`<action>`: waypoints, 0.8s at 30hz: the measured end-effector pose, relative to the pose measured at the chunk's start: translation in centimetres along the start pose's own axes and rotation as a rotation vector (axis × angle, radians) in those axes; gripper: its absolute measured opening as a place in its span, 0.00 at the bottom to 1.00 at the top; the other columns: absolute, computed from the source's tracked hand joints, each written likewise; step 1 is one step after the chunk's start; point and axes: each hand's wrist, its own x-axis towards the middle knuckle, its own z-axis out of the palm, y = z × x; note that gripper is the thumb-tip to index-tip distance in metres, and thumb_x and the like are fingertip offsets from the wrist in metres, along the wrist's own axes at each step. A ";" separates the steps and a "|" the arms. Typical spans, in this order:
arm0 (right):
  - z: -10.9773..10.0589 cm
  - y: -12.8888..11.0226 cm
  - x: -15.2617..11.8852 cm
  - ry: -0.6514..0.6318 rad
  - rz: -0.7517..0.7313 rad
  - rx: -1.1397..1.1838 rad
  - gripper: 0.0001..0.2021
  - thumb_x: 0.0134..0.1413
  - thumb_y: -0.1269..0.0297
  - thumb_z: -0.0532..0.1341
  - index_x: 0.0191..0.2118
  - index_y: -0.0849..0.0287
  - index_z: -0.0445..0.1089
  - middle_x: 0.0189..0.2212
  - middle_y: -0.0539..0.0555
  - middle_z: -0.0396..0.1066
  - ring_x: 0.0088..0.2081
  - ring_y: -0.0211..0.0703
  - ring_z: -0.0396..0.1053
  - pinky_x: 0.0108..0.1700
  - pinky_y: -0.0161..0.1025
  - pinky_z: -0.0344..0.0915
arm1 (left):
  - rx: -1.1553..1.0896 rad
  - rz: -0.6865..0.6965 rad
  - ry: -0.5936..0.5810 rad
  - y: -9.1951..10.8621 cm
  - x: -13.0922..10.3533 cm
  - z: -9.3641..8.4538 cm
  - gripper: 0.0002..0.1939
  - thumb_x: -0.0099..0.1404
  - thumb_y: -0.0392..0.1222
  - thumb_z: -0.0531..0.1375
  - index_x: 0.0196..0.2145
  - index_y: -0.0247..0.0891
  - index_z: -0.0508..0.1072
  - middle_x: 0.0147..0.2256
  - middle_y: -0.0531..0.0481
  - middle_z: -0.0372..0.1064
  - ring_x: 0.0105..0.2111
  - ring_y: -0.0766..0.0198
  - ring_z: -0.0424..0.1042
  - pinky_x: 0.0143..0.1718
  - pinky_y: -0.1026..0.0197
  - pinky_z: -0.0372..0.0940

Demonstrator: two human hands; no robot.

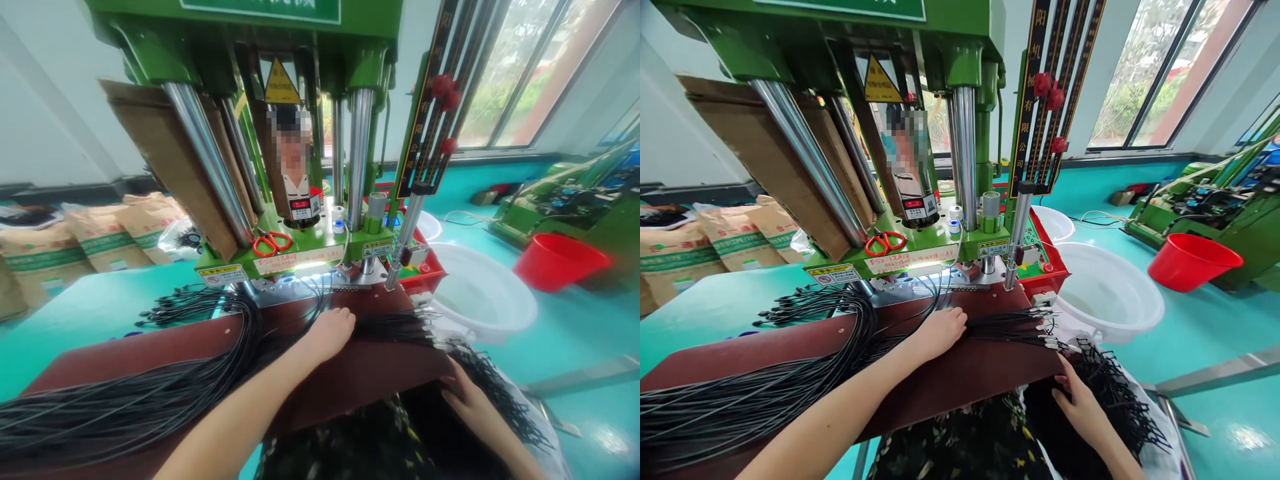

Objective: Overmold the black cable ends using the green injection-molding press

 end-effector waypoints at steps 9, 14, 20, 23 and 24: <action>-2.9 -3.1 -0.5 0.110 -0.234 -0.433 0.21 0.51 0.62 0.52 0.52 0.59 0.60 0.47 0.60 0.67 0.42 0.48 0.70 0.46 0.46 0.66 | 0.211 -0.054 0.256 -0.8 -1.0 -2.9 0.09 0.62 0.31 0.47 0.30 0.34 0.65 0.27 0.45 0.65 0.31 0.57 0.66 0.30 0.58 0.60; -2.4 -7.8 -1.0 0.127 -0.364 -0.427 0.17 0.53 0.63 0.53 0.50 0.57 0.62 0.45 0.58 0.68 0.42 0.48 0.69 0.47 0.46 0.64 | 0.057 -0.118 0.179 -1.0 -1.2 -3.9 0.09 0.62 0.32 0.46 0.31 0.34 0.65 0.26 0.46 0.67 0.28 0.59 0.67 0.29 0.60 0.58; 2.6 -12.2 -0.7 -0.203 -0.242 0.214 0.16 0.54 0.63 0.56 0.49 0.50 0.64 0.41 0.55 0.72 0.43 0.47 0.69 0.48 0.48 0.62 | -0.605 -0.123 0.150 -0.7 -2.8 -4.4 0.08 0.65 0.41 0.45 0.33 0.39 0.61 0.26 0.54 0.63 0.27 0.66 0.63 0.30 0.64 0.55; 5.7 -13.8 1.3 -0.333 -0.191 0.822 0.21 0.49 0.60 0.61 0.51 0.45 0.63 0.47 0.53 0.69 0.49 0.50 0.64 0.52 0.52 0.58 | -0.769 -0.063 0.091 -0.2 -3.7 -4.4 0.09 0.65 0.43 0.46 0.29 0.38 0.60 0.25 0.55 0.60 0.26 0.68 0.60 0.29 0.65 0.54; 6.4 -14.4 2.1 -0.345 -0.196 1.002 0.21 0.48 0.59 0.62 0.51 0.45 0.63 0.49 0.52 0.67 0.51 0.50 0.62 0.53 0.53 0.55 | -0.804 -0.046 0.068 -0.1 -3.8 -4.4 0.10 0.64 0.43 0.46 0.29 0.38 0.60 0.25 0.55 0.60 0.26 0.68 0.59 0.29 0.66 0.54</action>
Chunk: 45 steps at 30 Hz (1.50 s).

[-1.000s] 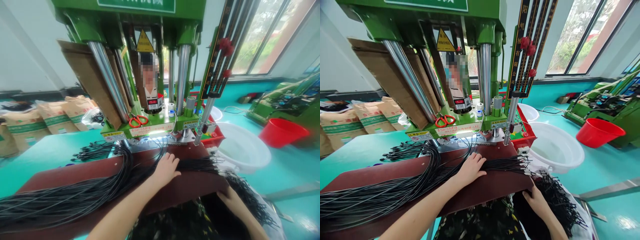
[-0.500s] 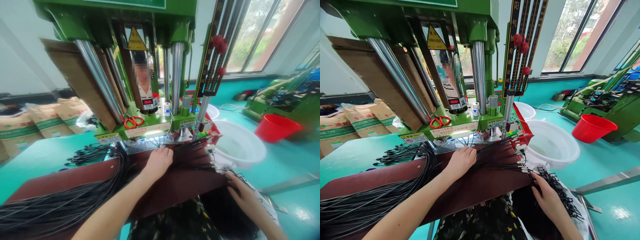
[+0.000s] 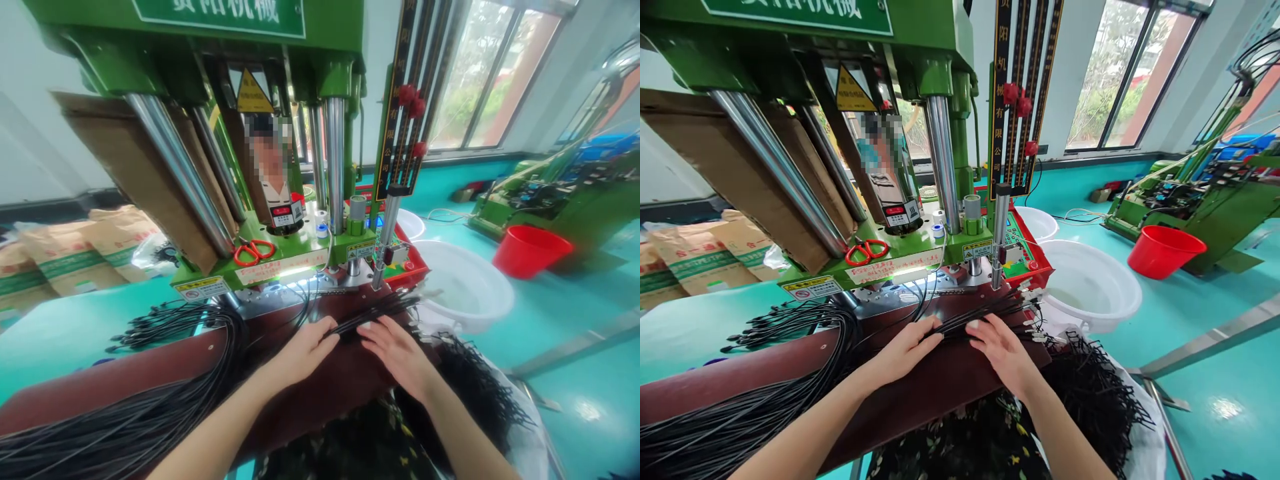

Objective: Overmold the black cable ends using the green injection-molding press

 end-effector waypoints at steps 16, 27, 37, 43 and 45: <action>-0.1 -0.1 2.0 0.245 -0.044 0.179 0.11 0.54 0.61 0.57 0.40 0.60 0.72 0.30 0.55 0.75 0.37 0.47 0.70 0.49 0.49 0.57 | 0.456 -0.132 -0.064 -4.8 5.0 3.2 0.08 0.58 0.41 0.56 0.36 0.39 0.68 0.35 0.47 0.67 0.36 0.59 0.67 0.36 0.59 0.58; -1.4 0.9 1.4 0.339 0.037 0.193 0.12 0.51 0.60 0.60 0.37 0.62 0.73 0.28 0.56 0.74 0.36 0.48 0.70 0.47 0.48 0.59 | 0.380 0.026 0.272 -3.3 3.5 2.3 0.13 0.64 0.43 0.47 0.31 0.39 0.69 0.31 0.48 0.67 0.34 0.62 0.65 0.36 0.61 0.58; -0.3 -0.7 2.1 0.268 -0.171 0.319 0.16 0.53 0.57 0.57 0.49 0.47 0.65 0.50 0.52 0.66 0.52 0.46 0.61 0.55 0.49 0.53 | 0.173 -0.003 0.109 -2.1 2.0 3.2 0.10 0.62 0.42 0.49 0.29 0.39 0.68 0.30 0.49 0.67 0.34 0.61 0.65 0.37 0.60 0.58; 0.2 -2.7 1.8 0.198 -0.168 0.219 0.13 0.54 0.57 0.56 0.43 0.56 0.70 0.39 0.55 0.73 0.48 0.48 0.65 0.56 0.49 0.51 | -0.149 -0.075 -0.254 0.0 2.3 2.9 0.14 0.64 0.43 0.45 0.31 0.37 0.68 0.29 0.50 0.68 0.29 0.65 0.67 0.32 0.63 0.60; 0.4 -3.1 1.7 0.186 -0.172 0.173 0.13 0.53 0.58 0.57 0.43 0.57 0.70 0.37 0.55 0.73 0.46 0.48 0.66 0.55 0.49 0.52 | -0.310 -0.072 -0.319 1.1 3.1 2.9 0.12 0.63 0.44 0.49 0.32 0.36 0.67 0.29 0.50 0.68 0.27 0.67 0.67 0.31 0.64 0.61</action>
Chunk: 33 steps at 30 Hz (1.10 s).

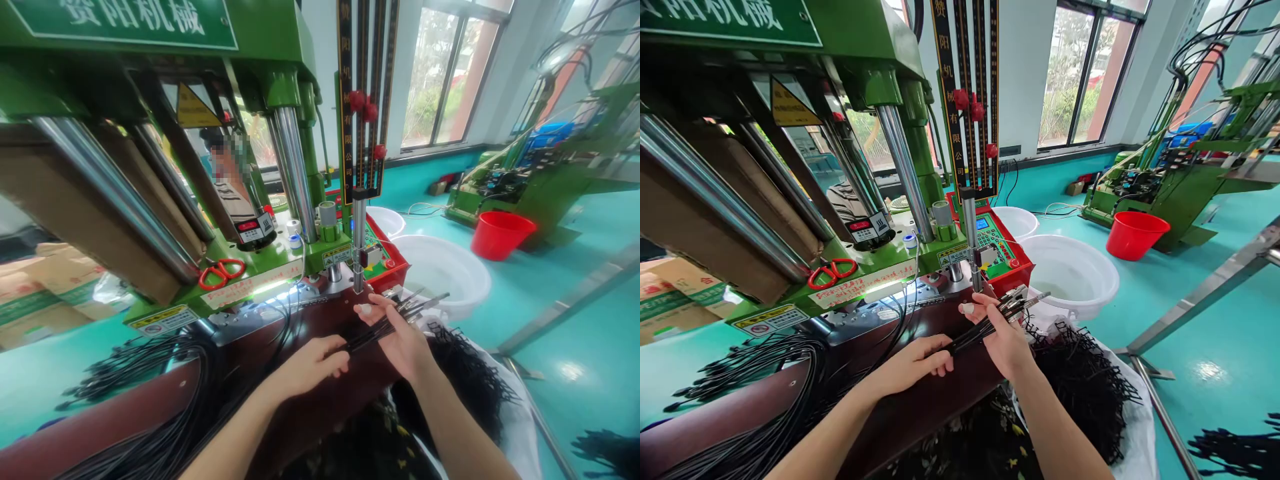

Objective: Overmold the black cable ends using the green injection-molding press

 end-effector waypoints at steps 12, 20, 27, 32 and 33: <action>-2.0 0.2 0.2 0.083 0.002 -0.117 0.05 0.44 0.68 0.65 0.32 0.58 0.74 0.27 0.49 0.71 0.30 0.37 0.65 0.32 0.35 0.61 | -0.255 0.043 0.181 2.4 3.9 1.2 0.10 0.62 0.48 0.50 0.31 0.39 0.54 0.20 0.55 0.66 0.13 0.73 0.60 0.13 0.72 0.51; -2.8 -0.1 0.9 0.176 -0.017 -0.067 0.04 0.42 0.66 0.66 0.28 0.60 0.74 0.26 0.50 0.71 0.27 0.36 0.65 0.26 0.34 0.61 | -0.224 0.065 0.202 2.2 3.8 1.4 0.09 0.64 0.48 0.47 0.32 0.40 0.52 0.25 0.54 0.68 0.17 0.72 0.63 0.15 0.70 0.56; -3.0 -0.3 0.5 0.251 -0.029 -0.026 0.04 0.38 0.68 0.68 0.26 0.59 0.74 0.24 0.49 0.72 0.29 0.39 0.66 0.36 0.39 0.63 | -0.256 0.029 0.179 1.8 4.4 1.5 0.10 0.63 0.48 0.48 0.31 0.40 0.51 0.24 0.54 0.68 0.16 0.72 0.62 0.14 0.71 0.53; -2.4 -0.2 0.9 0.334 -0.092 0.007 0.04 0.36 0.70 0.68 0.24 0.58 0.73 0.24 0.49 0.72 0.32 0.42 0.68 0.42 0.43 0.63 | -0.228 0.031 0.147 1.7 4.3 1.3 0.10 0.63 0.49 0.47 0.31 0.40 0.51 0.25 0.53 0.69 0.16 0.72 0.62 0.14 0.71 0.53; -2.4 -0.2 1.0 0.353 -0.101 0.023 0.04 0.36 0.70 0.68 0.24 0.58 0.73 0.23 0.49 0.72 0.32 0.42 0.68 0.42 0.44 0.63 | -0.224 0.033 0.142 1.7 4.3 1.3 0.10 0.63 0.49 0.47 0.31 0.40 0.51 0.25 0.53 0.69 0.16 0.73 0.62 0.14 0.71 0.53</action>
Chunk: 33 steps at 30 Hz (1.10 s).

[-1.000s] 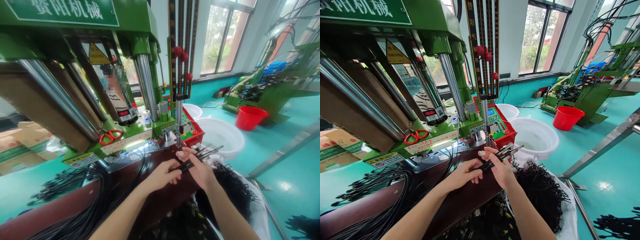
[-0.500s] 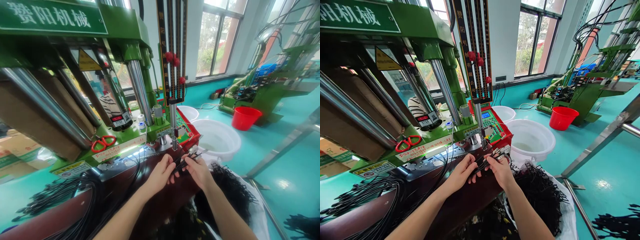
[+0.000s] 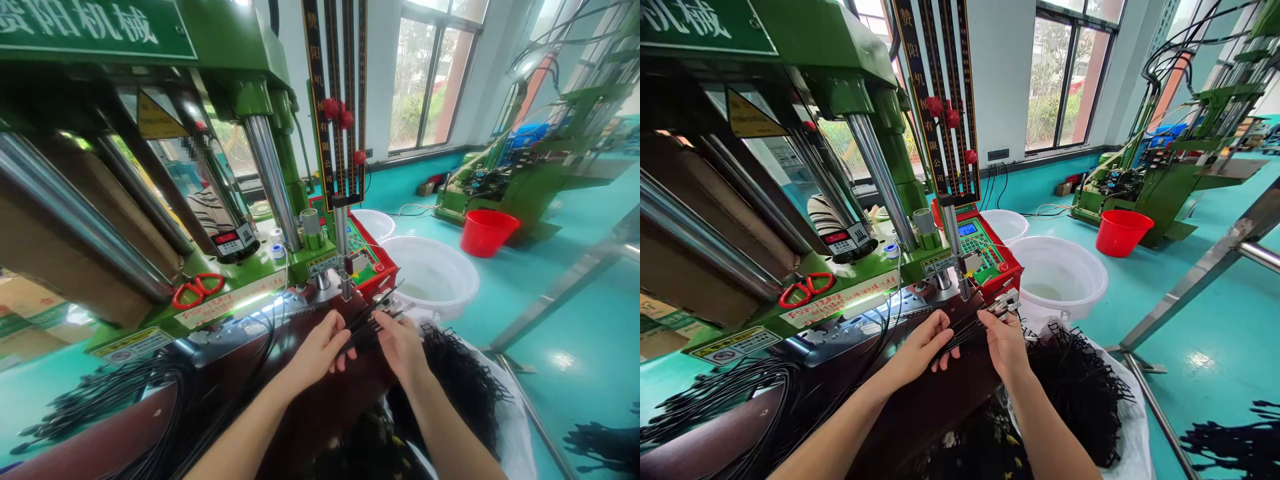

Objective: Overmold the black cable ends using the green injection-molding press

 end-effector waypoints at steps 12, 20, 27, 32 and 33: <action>1.0 0.0 0.9 0.127 -0.089 0.190 0.07 0.39 0.73 0.66 0.27 0.56 0.71 0.27 0.47 0.72 0.33 0.40 0.69 0.42 0.43 0.65 | -0.019 0.003 -0.039 0.7 -0.2 -0.5 0.08 0.61 0.43 0.51 0.32 0.39 0.54 0.22 0.56 0.66 0.14 0.74 0.56 0.14 0.71 0.50; -0.5 1.5 -0.2 -0.083 -0.028 -0.147 0.08 0.50 0.61 0.61 0.29 0.59 0.74 0.25 0.51 0.69 0.27 0.37 0.64 0.32 0.37 0.63 | 0.130 0.048 0.019 0.6 0.1 -1.1 0.12 0.61 0.43 0.50 0.24 0.35 0.63 0.17 0.56 0.60 0.15 0.75 0.56 0.17 0.70 0.52; -1.4 0.7 -0.1 0.033 -0.156 -0.252 0.09 0.49 0.61 0.61 0.25 0.60 0.74 0.23 0.51 0.70 0.27 0.39 0.65 0.33 0.37 0.61 | 0.097 -0.010 -0.017 0.7 0.1 -0.8 0.10 0.61 0.43 0.51 0.26 0.35 0.64 0.21 0.53 0.65 0.16 0.73 0.58 0.15 0.71 0.53; -1.0 1.1 -0.4 0.106 -0.196 -0.134 0.08 0.47 0.62 0.62 0.24 0.59 0.74 0.22 0.51 0.70 0.26 0.39 0.65 0.28 0.37 0.62 | 0.034 -0.021 -0.045 0.7 0.1 -0.6 0.09 0.60 0.44 0.52 0.28 0.35 0.63 0.23 0.52 0.67 0.16 0.73 0.59 0.15 0.71 0.54; -0.8 1.2 -0.4 0.124 -0.203 -0.121 0.08 0.47 0.62 0.63 0.24 0.60 0.74 0.23 0.51 0.70 0.26 0.39 0.65 0.28 0.36 0.62 | 0.027 -0.018 -0.039 0.6 0.1 -0.5 0.10 0.60 0.45 0.52 0.28 0.35 0.63 0.23 0.52 0.67 0.16 0.73 0.59 0.14 0.71 0.53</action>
